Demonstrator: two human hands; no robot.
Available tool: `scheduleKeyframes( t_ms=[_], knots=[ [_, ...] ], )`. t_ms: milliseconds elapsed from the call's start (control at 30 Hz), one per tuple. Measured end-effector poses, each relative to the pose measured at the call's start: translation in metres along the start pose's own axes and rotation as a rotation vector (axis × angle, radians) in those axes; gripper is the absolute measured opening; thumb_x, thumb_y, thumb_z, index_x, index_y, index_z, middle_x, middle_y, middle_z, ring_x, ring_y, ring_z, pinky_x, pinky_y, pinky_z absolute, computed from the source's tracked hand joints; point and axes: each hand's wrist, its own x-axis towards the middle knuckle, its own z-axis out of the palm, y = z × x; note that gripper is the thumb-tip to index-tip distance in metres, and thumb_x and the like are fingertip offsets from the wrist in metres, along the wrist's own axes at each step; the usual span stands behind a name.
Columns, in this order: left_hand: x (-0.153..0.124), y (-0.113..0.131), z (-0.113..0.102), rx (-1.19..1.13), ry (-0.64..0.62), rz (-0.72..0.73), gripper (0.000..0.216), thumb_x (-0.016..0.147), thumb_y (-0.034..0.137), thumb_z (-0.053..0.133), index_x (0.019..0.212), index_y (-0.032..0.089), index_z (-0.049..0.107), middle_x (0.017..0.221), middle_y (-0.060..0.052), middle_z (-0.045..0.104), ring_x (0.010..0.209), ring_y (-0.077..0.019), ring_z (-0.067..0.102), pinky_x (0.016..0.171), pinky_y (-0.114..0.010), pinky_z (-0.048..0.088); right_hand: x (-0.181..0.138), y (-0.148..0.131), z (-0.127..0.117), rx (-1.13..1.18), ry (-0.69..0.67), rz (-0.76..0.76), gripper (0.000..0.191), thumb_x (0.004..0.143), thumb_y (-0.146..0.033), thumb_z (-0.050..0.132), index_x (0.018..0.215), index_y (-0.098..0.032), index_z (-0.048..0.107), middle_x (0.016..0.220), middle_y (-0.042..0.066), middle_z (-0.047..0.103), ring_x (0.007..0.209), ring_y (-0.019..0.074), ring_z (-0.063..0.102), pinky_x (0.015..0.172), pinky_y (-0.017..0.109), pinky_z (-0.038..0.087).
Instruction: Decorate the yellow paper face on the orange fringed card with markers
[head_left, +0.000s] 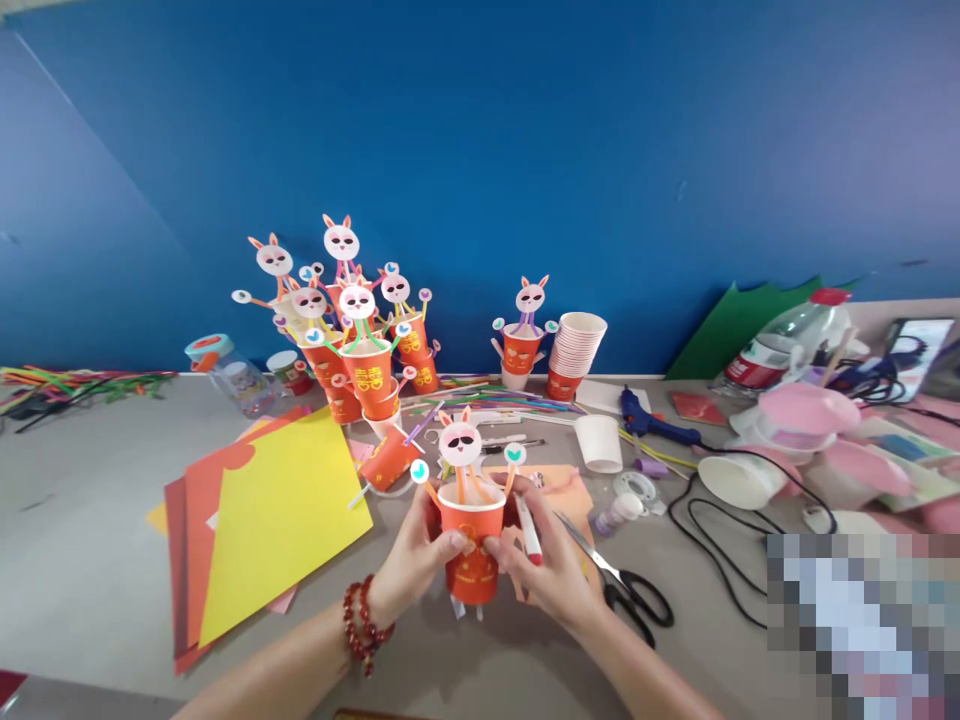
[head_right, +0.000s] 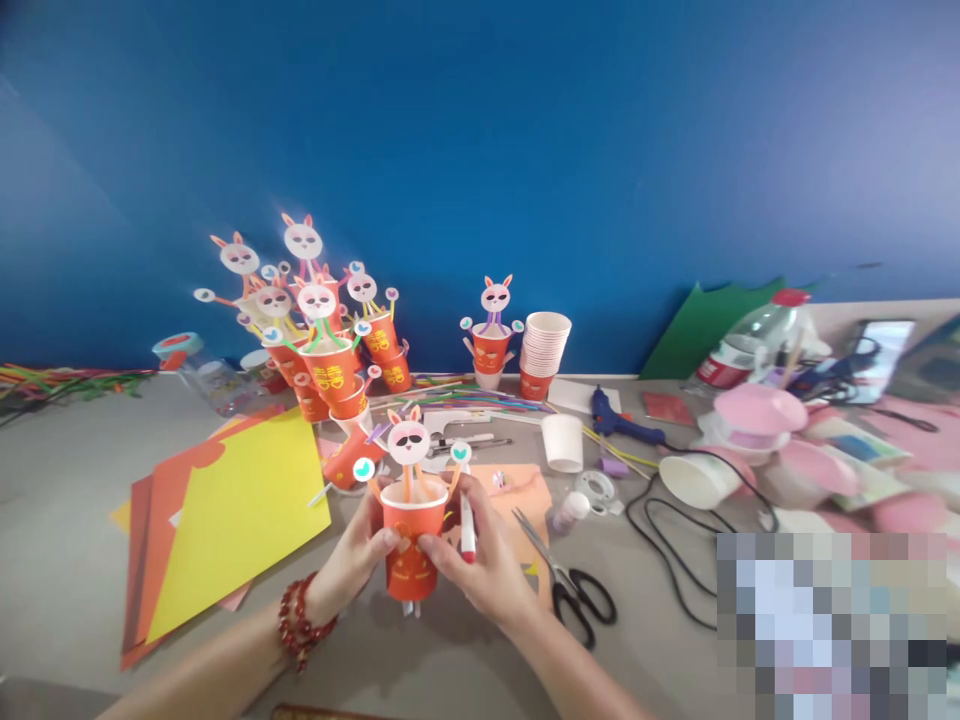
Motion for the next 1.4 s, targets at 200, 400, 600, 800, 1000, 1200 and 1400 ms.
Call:
scheduleKeyframes(
  t_ms=[200,400,600,800,1000,1200,1400],
  knots=[
    [-0.003,-0.002,0.002,-0.113,0.08,-0.009,0.054,0.079,0.055,0.079,0.117,0.025,0.055,0.12,-0.009,0.068,0.107,-0.0265,0.066,0.092,-0.037,0.055,0.005,0.011,-0.008,-0.052,0.037,0.013,0.067,0.082,-0.05,0.079,0.136,-0.023,0.051,0.104,0.008,0.074,0.082,0.0213,0.072,0.07,0.031,0.062],
    [-0.012,-0.011,0.013,-0.127,0.104,0.037,0.057,0.072,0.052,0.085,0.114,0.027,0.055,0.105,-0.005,0.069,0.093,-0.0253,0.068,0.08,-0.034,0.058,0.008,0.006,-0.023,-0.096,0.435,-0.169,0.035,0.106,-0.041,0.04,0.129,-0.022,0.058,0.081,0.004,0.07,0.061,0.016,0.061,0.059,0.031,0.056],
    [-0.02,-0.018,0.015,-0.045,0.046,0.039,0.061,0.073,0.051,0.085,0.118,0.025,0.053,0.109,-0.008,0.066,0.097,-0.0269,0.066,0.086,-0.036,0.055,-0.01,-0.019,-0.016,-0.327,0.274,-0.449,0.028,0.097,-0.018,0.051,0.12,-0.025,0.064,0.076,0.002,0.067,0.065,0.0185,0.066,0.063,0.034,0.057],
    [-0.026,-0.02,0.02,0.002,-0.018,0.059,0.064,0.072,0.055,0.086,0.118,0.026,0.053,0.111,-0.008,0.064,0.098,-0.0271,0.065,0.087,-0.037,0.054,-0.014,-0.023,-0.008,-0.325,0.289,-0.407,0.027,0.086,-0.007,0.057,0.105,-0.026,0.058,0.069,-0.001,0.065,0.057,0.0171,0.064,0.055,0.031,0.054],
    [-0.03,-0.022,0.023,-0.023,-0.039,0.026,0.064,0.071,0.055,0.086,0.117,0.027,0.053,0.112,-0.01,0.063,0.096,-0.0281,0.066,0.084,-0.038,0.056,-0.012,-0.026,-0.012,-0.435,0.374,-0.475,0.025,0.084,-0.008,0.056,0.098,-0.027,0.06,0.063,-0.002,0.063,0.056,0.0183,0.064,0.052,0.031,0.052],
    [-0.032,-0.022,0.022,-0.01,-0.042,0.036,0.063,0.073,0.058,0.084,0.119,0.027,0.053,0.113,-0.01,0.062,0.097,-0.0283,0.065,0.086,-0.04,0.055,-0.012,-0.027,-0.01,-0.526,0.374,-0.487,0.025,0.082,-0.008,0.056,0.096,-0.028,0.06,0.064,-0.002,0.066,0.058,0.019,0.069,0.053,0.031,0.054],
    [-0.032,-0.02,0.023,0.008,-0.034,0.031,0.063,0.071,0.058,0.085,0.116,0.026,0.054,0.11,-0.01,0.063,0.098,-0.0294,0.065,0.088,-0.04,0.055,-0.011,-0.024,-0.009,-0.575,0.391,-0.511,0.024,0.083,-0.009,0.058,0.098,-0.028,0.062,0.065,-0.002,0.067,0.056,0.0192,0.068,0.052,0.031,0.056]
  ],
)
